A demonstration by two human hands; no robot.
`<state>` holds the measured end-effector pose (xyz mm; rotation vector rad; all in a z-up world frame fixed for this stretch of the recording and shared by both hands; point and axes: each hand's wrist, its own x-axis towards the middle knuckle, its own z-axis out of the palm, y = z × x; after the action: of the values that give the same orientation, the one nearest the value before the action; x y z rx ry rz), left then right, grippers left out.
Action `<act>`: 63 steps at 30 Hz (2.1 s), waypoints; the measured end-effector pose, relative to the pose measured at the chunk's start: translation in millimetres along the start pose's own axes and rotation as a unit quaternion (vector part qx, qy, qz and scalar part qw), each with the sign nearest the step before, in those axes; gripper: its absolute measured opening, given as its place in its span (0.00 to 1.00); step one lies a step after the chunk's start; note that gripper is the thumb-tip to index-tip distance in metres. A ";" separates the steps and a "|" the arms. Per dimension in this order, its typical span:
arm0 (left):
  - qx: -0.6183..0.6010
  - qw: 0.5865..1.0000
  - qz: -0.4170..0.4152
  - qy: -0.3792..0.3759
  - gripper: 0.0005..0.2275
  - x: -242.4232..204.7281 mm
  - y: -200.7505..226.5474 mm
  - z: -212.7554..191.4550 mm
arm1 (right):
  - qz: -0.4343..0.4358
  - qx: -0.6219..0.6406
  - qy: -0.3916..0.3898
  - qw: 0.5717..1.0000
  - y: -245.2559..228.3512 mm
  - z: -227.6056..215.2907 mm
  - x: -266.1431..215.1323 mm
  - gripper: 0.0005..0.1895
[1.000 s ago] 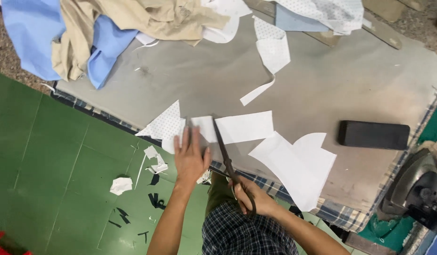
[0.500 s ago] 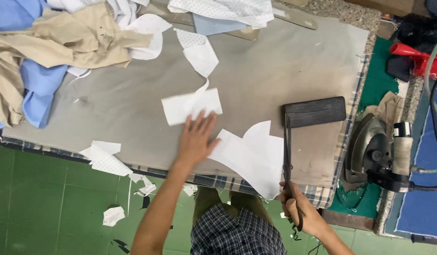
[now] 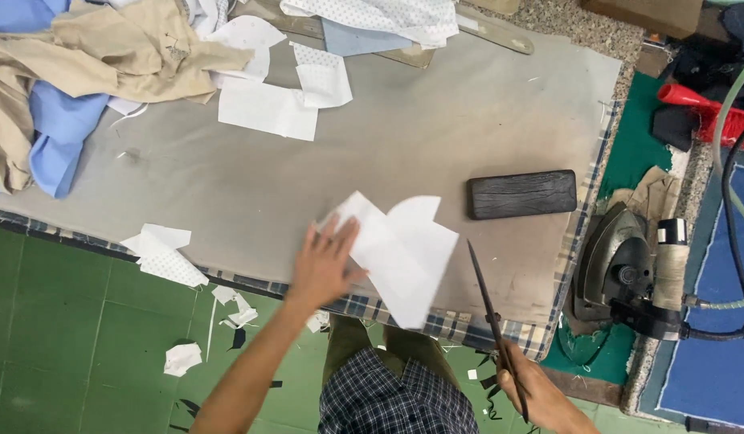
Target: The person irons a white fabric piece, then uses shears to cut it into smaller shapes. They continue to iron and cut additional fabric pieces, handling them one at a time on the worktable.
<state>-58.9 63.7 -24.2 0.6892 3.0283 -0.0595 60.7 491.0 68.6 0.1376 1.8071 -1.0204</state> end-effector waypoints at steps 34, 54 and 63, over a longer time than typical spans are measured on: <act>-0.125 0.970 -0.207 -0.017 0.31 3.2 2.3 -9.2 | -0.005 -0.156 -0.157 0.975 -115.5 10.6 108.2 0.44; -0.109 0.973 -0.203 -0.029 0.32 2.9 -1.4 -7.5 | -0.032 -0.094 -0.102 0.990 -187.1 14.8 148.8 0.34; -0.197 0.954 -0.214 0.064 0.30 3.8 -0.6 -5.2 | -0.022 -0.170 -0.080 0.982 -224.7 -2.1 185.2 0.39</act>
<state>-62.7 65.1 -19.1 0.0020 3.0990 0.5817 -145.3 286.1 48.9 -0.1893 1.8135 -0.7160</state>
